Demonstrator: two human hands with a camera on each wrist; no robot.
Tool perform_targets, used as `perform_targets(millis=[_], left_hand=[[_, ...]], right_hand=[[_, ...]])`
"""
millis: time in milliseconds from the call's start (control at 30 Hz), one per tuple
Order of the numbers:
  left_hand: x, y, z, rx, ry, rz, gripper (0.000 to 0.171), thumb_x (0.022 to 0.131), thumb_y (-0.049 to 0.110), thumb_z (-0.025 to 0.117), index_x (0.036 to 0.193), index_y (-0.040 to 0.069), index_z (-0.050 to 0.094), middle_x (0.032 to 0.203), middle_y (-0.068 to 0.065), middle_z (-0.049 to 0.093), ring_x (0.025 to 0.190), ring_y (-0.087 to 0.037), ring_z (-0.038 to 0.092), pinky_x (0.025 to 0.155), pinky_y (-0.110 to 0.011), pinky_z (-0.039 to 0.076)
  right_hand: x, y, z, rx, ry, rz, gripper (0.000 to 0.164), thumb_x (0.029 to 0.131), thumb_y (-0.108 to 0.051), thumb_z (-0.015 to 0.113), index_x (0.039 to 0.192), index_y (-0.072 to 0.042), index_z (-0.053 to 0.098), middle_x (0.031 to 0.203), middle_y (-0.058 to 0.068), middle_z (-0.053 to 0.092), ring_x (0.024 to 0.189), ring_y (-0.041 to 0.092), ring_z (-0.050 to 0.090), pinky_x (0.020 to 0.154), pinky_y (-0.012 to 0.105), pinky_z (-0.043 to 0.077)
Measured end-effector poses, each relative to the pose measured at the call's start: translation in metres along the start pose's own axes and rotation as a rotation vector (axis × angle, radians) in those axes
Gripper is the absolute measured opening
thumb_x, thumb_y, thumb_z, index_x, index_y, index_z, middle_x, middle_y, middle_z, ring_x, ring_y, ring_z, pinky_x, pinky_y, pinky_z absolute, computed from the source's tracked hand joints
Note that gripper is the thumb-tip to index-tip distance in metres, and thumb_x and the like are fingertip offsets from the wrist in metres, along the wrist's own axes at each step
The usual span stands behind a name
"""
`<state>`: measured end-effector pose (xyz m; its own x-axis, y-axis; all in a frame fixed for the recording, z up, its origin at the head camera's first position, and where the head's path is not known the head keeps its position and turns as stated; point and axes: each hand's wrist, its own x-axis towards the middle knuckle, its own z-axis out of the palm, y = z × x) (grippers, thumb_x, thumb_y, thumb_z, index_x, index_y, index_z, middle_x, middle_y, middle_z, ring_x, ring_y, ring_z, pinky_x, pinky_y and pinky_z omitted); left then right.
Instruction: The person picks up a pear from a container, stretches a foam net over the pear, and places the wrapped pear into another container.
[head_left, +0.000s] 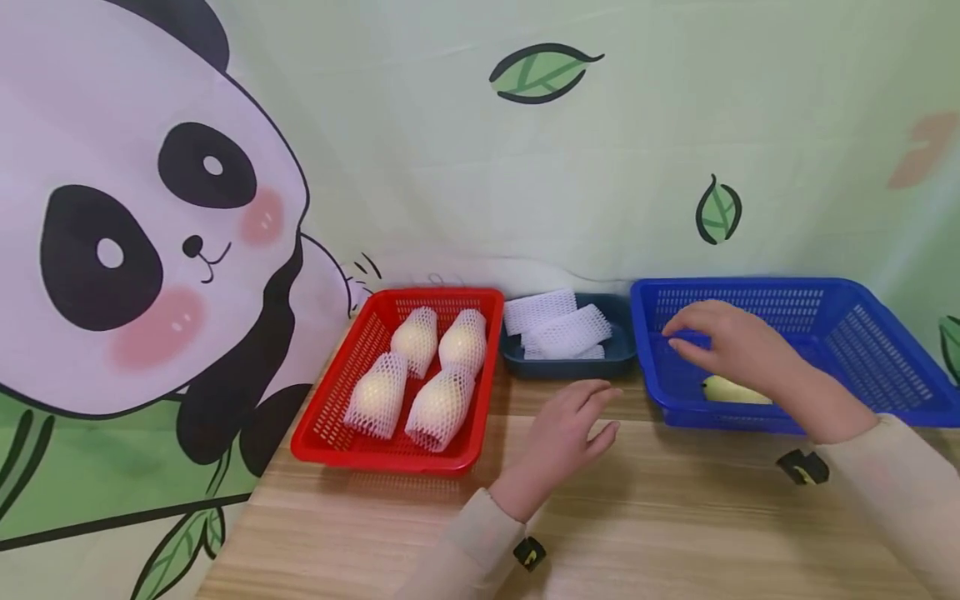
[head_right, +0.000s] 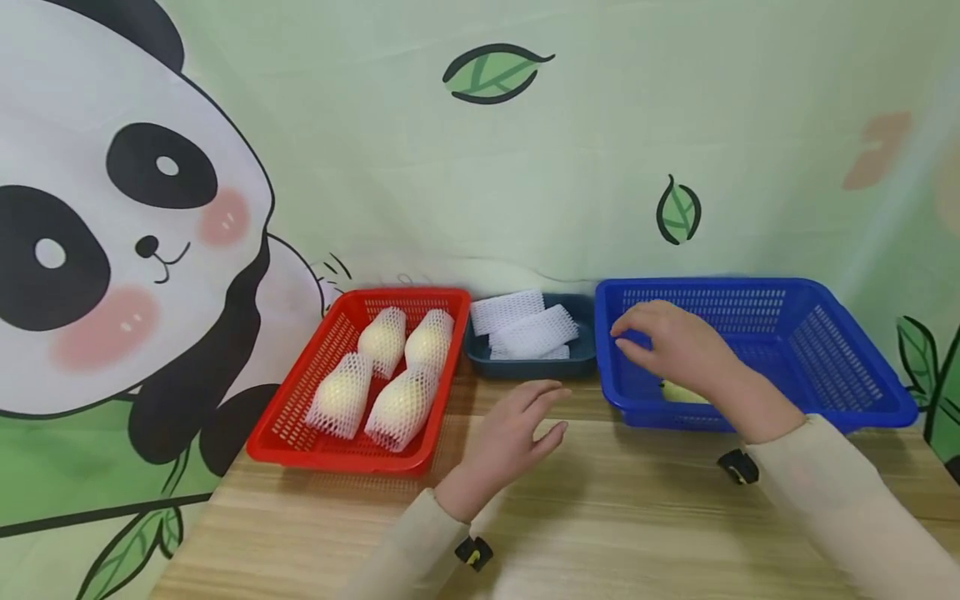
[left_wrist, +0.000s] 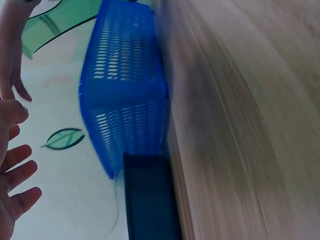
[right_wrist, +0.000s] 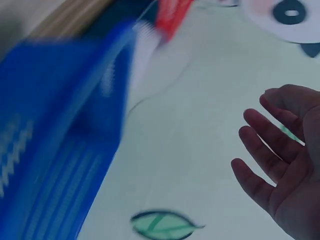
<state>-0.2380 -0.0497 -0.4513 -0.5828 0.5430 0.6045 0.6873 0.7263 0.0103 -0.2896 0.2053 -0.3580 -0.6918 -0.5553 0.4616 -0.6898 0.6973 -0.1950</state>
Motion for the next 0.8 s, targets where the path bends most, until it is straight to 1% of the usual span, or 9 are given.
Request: perform_targets(millis=[33,100,233,333,433,567,667,800], left_hand=[[0.003,0.000,0.003,0.012,0.001,0.017,0.039,0.093,0.024,0.074,0.129,0.014,0.066,0.128,-0.002,0.069,0.119,-0.017,0.067,0.106,-0.028,0.053],[0.008,0.000,0.010,0.034,0.006,0.046,0.038,0.092,0.025,0.075,0.128,0.014,0.067,0.128,-0.002,0.069,0.119,-0.017,0.067,0.107,-0.027,0.052],[0.018,0.002,0.021,0.065,0.006,0.085,0.039,0.091,0.027,0.077,0.127,0.015,0.068,0.126,-0.001,0.070,0.119,-0.016,0.067,0.106,-0.027,0.053],[0.026,0.004,0.027,0.063,-0.004,0.114,0.039,0.091,0.027,0.077,0.127,0.014,0.068,0.126,-0.002,0.070,0.120,-0.017,0.067,0.107,-0.028,0.052],[0.035,0.008,0.032,0.063,-0.024,0.135,0.038,0.093,0.028,0.075,0.128,0.014,0.068,0.127,-0.002,0.070,0.122,-0.017,0.066,0.108,-0.027,0.051],[0.044,0.013,0.039,0.077,-0.074,0.133,0.038,0.095,0.032,0.073,0.131,0.017,0.068,0.130,0.000,0.070,0.126,-0.014,0.064,0.111,-0.025,0.049],[0.050,0.017,0.044,0.096,-0.134,0.131,0.040,0.096,0.035,0.071,0.133,0.019,0.067,0.133,0.002,0.069,0.128,-0.013,0.063,0.112,-0.023,0.048],[0.054,0.021,0.053,0.121,-0.200,0.144,0.041,0.097,0.039,0.068,0.133,0.021,0.067,0.131,0.004,0.069,0.126,-0.011,0.063,0.111,-0.020,0.048]], right_hand=[[0.004,0.006,-0.003,-0.007,-0.064,0.025,0.014,0.090,-0.007,0.074,0.103,-0.003,0.075,0.102,0.013,0.077,0.102,0.035,0.069,0.091,0.055,0.056],[0.013,0.018,-0.008,-0.017,-0.166,0.066,0.016,0.093,-0.010,0.072,0.105,-0.001,0.074,0.105,0.015,0.076,0.103,0.037,0.069,0.093,0.056,0.056],[0.026,0.043,-0.011,-0.014,-0.300,0.118,0.021,0.092,-0.010,0.071,0.109,0.003,0.072,0.107,0.019,0.076,0.102,0.039,0.070,0.092,0.056,0.056],[0.030,0.059,-0.011,-0.008,-0.425,0.177,0.030,0.091,-0.013,0.073,0.114,0.005,0.070,0.112,0.022,0.074,0.106,0.042,0.069,0.092,0.057,0.056],[0.031,0.073,-0.009,-0.007,-0.591,0.239,0.042,0.088,-0.017,0.076,0.120,0.009,0.065,0.116,0.028,0.070,0.108,0.046,0.066,0.093,0.059,0.055],[0.031,0.089,-0.002,-0.001,-0.794,0.275,0.054,0.087,-0.021,0.078,0.125,0.014,0.060,0.118,0.034,0.066,0.105,0.046,0.065,0.092,0.059,0.056],[0.030,0.099,0.005,0.023,-0.894,0.316,0.059,0.089,-0.024,0.077,0.130,0.014,0.057,0.127,0.038,0.061,0.112,0.050,0.063,0.097,0.062,0.054],[0.027,0.109,0.012,0.056,-0.969,0.416,0.066,0.090,-0.031,0.078,0.137,0.010,0.054,0.142,0.041,0.049,0.127,0.060,0.051,0.102,0.069,0.048]])
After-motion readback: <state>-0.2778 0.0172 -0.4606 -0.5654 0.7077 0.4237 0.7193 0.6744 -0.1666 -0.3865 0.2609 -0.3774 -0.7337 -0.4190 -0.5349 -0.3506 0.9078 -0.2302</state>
